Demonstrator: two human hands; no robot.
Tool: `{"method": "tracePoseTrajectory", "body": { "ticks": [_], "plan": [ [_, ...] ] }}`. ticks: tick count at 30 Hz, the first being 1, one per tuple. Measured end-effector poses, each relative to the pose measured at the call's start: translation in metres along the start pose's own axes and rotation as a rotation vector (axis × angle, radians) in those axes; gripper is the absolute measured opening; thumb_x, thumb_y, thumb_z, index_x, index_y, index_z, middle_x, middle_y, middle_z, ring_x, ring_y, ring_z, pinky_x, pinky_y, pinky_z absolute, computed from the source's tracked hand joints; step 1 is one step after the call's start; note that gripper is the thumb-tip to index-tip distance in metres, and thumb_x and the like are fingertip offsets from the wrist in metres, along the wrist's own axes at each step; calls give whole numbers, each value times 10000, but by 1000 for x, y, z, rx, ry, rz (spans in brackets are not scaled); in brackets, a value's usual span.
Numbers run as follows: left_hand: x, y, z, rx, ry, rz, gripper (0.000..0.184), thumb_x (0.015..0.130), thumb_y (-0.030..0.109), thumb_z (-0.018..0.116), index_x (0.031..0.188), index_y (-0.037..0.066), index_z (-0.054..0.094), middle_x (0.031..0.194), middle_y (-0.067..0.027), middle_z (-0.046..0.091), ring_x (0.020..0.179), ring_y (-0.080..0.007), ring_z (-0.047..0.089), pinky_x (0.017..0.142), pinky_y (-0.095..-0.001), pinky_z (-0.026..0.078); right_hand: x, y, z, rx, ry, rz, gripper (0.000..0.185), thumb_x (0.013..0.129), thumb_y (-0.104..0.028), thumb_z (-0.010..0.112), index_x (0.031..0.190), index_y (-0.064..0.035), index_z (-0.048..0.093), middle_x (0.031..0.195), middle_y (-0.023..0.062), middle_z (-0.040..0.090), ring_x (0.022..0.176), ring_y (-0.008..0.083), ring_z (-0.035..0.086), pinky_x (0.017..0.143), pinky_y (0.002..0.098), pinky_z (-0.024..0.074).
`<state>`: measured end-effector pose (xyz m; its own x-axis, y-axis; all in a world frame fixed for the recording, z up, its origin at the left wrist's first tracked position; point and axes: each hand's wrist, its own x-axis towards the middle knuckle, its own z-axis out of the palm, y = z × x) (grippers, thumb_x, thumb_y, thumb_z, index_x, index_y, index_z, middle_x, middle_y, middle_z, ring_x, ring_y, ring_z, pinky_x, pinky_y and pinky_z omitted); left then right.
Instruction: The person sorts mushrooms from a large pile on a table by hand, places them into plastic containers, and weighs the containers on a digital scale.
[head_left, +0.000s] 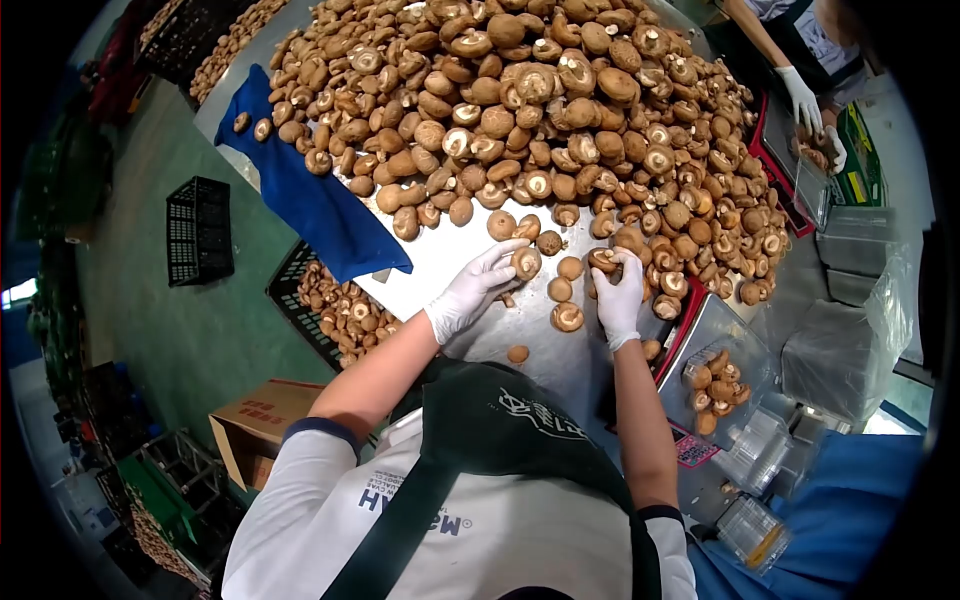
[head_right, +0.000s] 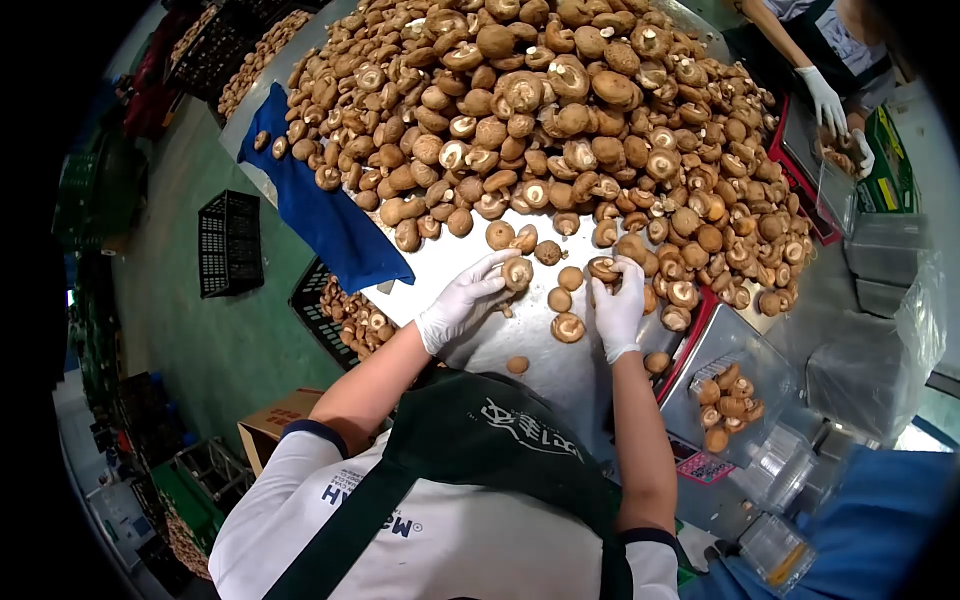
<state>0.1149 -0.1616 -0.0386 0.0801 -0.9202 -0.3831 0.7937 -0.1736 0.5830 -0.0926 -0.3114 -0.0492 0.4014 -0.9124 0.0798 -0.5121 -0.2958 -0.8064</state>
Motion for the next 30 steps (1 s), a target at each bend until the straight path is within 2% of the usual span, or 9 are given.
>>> {"method": "tracePoseTrajectory", "body": {
  "ticks": [6, 8, 11, 14, 16, 19, 22, 28, 30],
  "plan": [
    [-9, -7, 4, -231, 22, -76, 569, 959, 127, 551, 1484, 67, 338, 1368, -123, 504, 1259, -224, 509, 1108, -360, 391, -18, -43, -8, 130, 85, -233, 293, 766, 40, 693, 1021, -8, 557, 1189, 160, 577, 1129, 293, 560, 986, 371, 444],
    [-11, -12, 2, -324, 6, -102, 551, 983, 210, 496, 1491, 78, 327, 1390, -130, 489, 1267, -255, 504, 1091, -431, 409, -29, -66, -6, 163, 55, -228, 311, 755, 35, 709, 1025, -7, 561, 1187, 158, 582, 1119, 292, 566, 980, 369, 446],
    [-22, -9, 8, -468, -5, -132, 553, 1012, 369, 409, 1493, 108, 333, 1417, -156, 471, 1251, -295, 513, 1042, -508, 440, -48, -86, 11, 199, -174, -309, 391, 730, -66, 793, 1055, -17, 581, 1154, 158, 621, 1084, 300, 601, 934, 384, 473],
    [-36, -10, 3, -529, 23, -162, 550, 1030, 419, 365, 1488, 114, 347, 1405, -161, 490, 1219, -290, 540, 1027, -465, 464, -51, -116, 16, 191, -493, -359, 334, 740, -156, 814, 1011, -40, 656, 1043, 124, 682, 995, 265, 656, 877, 370, 499],
    [-46, -14, -5, -513, 118, -139, 533, 1019, 373, 411, 1482, 114, 362, 1373, -162, 525, 1121, -288, 602, 927, -407, 526, -36, -123, 21, 359, -584, -60, 280, 783, -155, 771, 1020, -45, 670, 990, 117, 685, 925, 276, 662, 857, 351, 504],
    [-66, -11, -19, -552, 127, -128, 448, 1004, 317, 462, 1402, 111, 442, 1331, -157, 555, 1101, -293, 610, 847, -379, 556, 9, -106, 57, -134, -255, -461, 340, 827, -107, 680, 1157, -44, 629, 1192, 153, 623, 1116, 313, 572, 980, 388, 446],
    [-74, -14, -41, -533, 248, -93, 378, 998, 285, 487, 1337, 118, 486, 1311, -151, 570, 1094, -303, 615, 824, -392, 561, 33, -53, 86, -398, -411, -340, 422, 818, -128, 688, 1224, -48, 603, 1263, 155, 594, 1196, 340, 522, 1049, 407, 394],
    [-68, 0, -47, -177, 267, -67, 406, 1004, 293, 489, 1374, 130, 458, 1329, -129, 543, 1086, -276, 630, 783, -351, 566, 10, -73, 54, 176, -360, -66, 409, 831, -96, 692, 1222, -25, 595, 1199, 138, 615, 1116, 266, 591, 972, 361, 459],
    [-59, 8, -29, -89, 204, -101, 433, 1011, 291, 465, 1409, 123, 431, 1313, -144, 550, 1073, -257, 628, 802, -355, 574, -3, -70, 51, 585, -429, 176, 406, 934, -98, 601, 1319, 3, 521, 1232, 102, 606, 1090, 193, 586, 956, 324, 465]
  ]
}}
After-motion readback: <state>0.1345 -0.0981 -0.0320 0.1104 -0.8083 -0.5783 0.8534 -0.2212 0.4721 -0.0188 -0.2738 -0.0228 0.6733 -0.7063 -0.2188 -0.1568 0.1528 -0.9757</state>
